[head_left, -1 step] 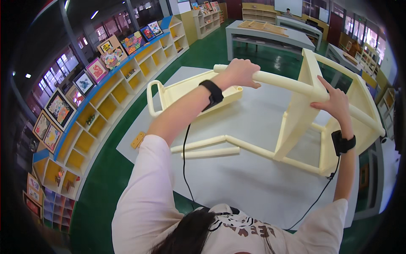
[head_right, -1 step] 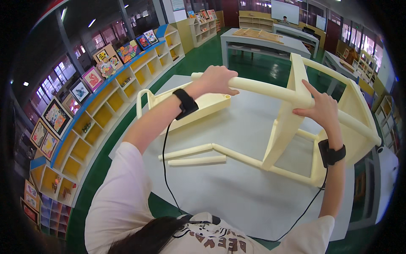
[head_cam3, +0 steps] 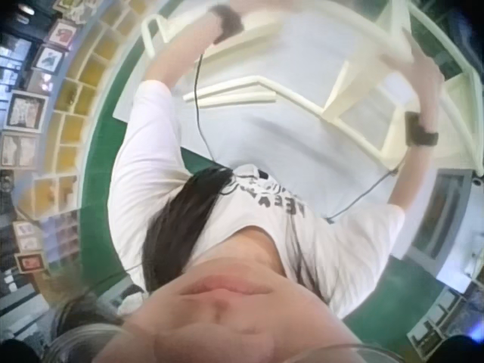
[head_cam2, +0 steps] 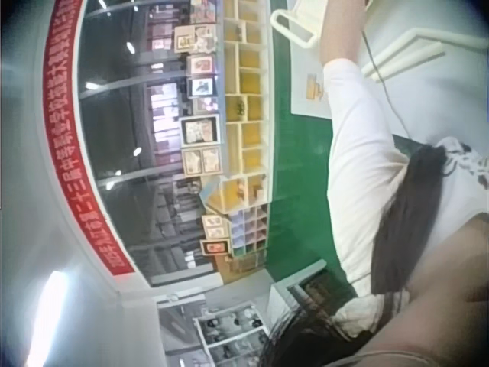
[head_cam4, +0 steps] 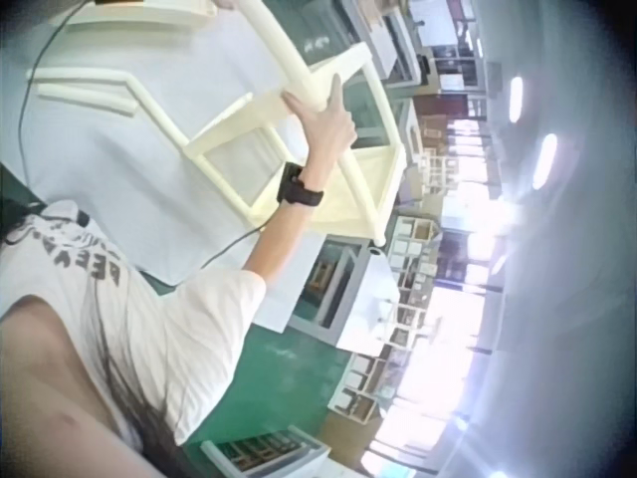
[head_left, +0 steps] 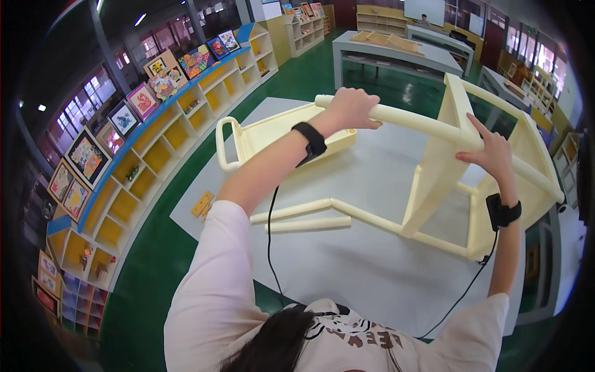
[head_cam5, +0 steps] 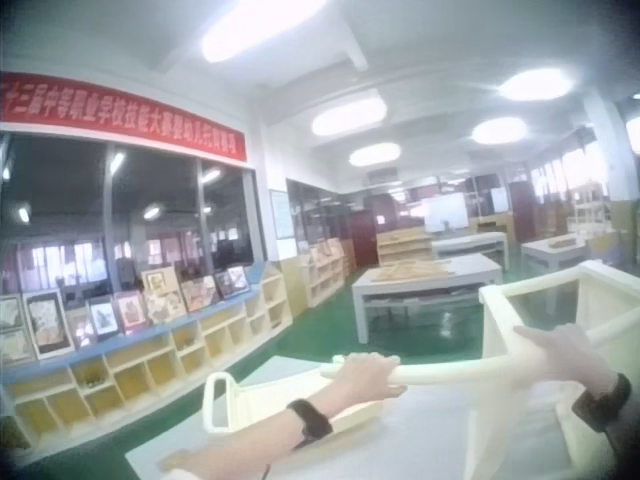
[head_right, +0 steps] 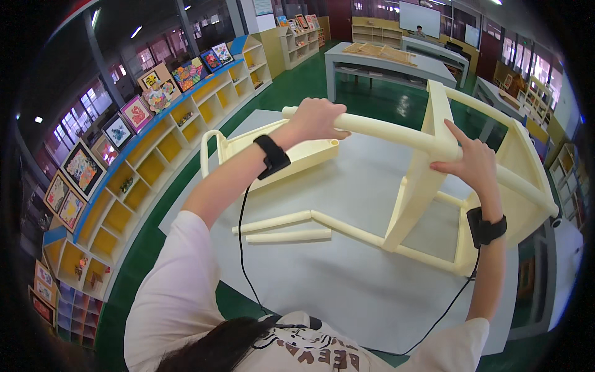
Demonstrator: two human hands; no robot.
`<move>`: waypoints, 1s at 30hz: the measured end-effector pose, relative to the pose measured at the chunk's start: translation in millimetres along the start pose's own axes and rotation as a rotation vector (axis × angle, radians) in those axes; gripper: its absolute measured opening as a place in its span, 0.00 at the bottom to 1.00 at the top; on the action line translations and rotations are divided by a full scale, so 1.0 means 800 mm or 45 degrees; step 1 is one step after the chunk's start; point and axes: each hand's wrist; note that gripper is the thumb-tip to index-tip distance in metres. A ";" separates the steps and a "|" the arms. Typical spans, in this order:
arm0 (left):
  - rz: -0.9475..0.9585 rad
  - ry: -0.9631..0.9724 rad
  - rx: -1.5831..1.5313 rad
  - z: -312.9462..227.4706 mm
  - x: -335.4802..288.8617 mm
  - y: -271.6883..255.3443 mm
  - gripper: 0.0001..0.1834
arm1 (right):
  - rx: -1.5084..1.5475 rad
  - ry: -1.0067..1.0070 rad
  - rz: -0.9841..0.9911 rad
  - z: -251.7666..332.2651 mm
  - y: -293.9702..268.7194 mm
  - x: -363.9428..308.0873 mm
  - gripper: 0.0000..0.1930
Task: Disassembling a three-tier plastic utility cart by pulling apart the trays and support legs.
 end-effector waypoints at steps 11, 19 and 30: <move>-0.359 0.012 0.194 0.039 -0.019 0.029 0.11 | -0.004 -0.016 -0.006 0.003 0.002 -0.003 0.41; 0.225 -0.019 -0.041 0.041 0.003 0.002 0.04 | 0.004 -0.010 0.009 0.000 0.001 -0.001 0.41; 0.580 -0.200 -0.575 0.043 0.012 -0.023 0.11 | 0.023 0.010 0.050 0.004 -0.005 -0.002 0.42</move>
Point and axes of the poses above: each hand's wrist, its own x-axis towards the middle knuckle, its own y-axis out of the palm, z = x × y, and after that the axes turned 10 degrees about -z, right-handed
